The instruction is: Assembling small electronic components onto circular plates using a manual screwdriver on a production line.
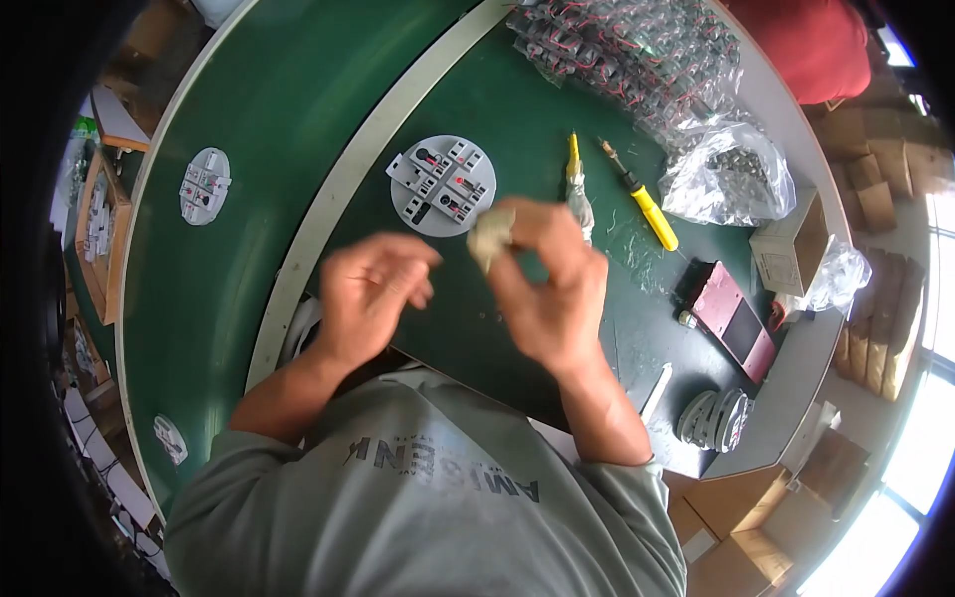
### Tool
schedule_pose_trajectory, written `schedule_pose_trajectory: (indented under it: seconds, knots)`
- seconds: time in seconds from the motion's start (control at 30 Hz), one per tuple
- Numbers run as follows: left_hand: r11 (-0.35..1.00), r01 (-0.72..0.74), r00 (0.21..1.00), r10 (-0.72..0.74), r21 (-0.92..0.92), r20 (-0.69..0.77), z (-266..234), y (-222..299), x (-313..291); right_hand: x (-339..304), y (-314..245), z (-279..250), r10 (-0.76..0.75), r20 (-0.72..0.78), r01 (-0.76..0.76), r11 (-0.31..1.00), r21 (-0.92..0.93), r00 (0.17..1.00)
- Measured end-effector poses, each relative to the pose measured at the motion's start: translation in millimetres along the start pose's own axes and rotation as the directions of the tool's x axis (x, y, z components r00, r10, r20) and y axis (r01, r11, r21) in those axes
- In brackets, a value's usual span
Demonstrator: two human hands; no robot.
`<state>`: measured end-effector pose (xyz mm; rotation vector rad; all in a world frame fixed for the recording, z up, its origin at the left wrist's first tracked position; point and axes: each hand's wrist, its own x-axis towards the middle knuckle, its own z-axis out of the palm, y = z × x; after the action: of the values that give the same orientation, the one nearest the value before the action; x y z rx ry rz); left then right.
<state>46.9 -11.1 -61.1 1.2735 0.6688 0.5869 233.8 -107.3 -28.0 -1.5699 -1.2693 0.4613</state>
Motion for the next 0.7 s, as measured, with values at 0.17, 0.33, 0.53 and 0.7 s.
schedule_pose_trajectory:
  seconds: [0.17, 0.33, 0.53, 0.7]
  knots:
    - [0.643, -0.457, 0.840, 0.539, 0.614, 0.060, -36, 8, 48, 35, 23, 24, -0.062, -0.010, 0.057, 0.961, -0.272, 0.998]
    - [0.549, -0.452, 0.873, 0.434, 0.703, 0.222, -34, -3, 76, 35, 36, 31, -0.131, 0.054, 0.142, 0.914, -0.379, 0.990]
    - [0.451, -0.471, 0.868, 0.390, 0.758, 0.307, -46, -16, 72, 26, 32, 40, -0.275, 0.095, 0.283, 0.807, -0.518, 0.957]
    - [0.481, -0.458, 0.887, 0.294, 0.747, 0.355, -39, -4, 71, 39, 13, 14, -0.121, 0.199, 0.203, 0.860, -0.469, 0.972]
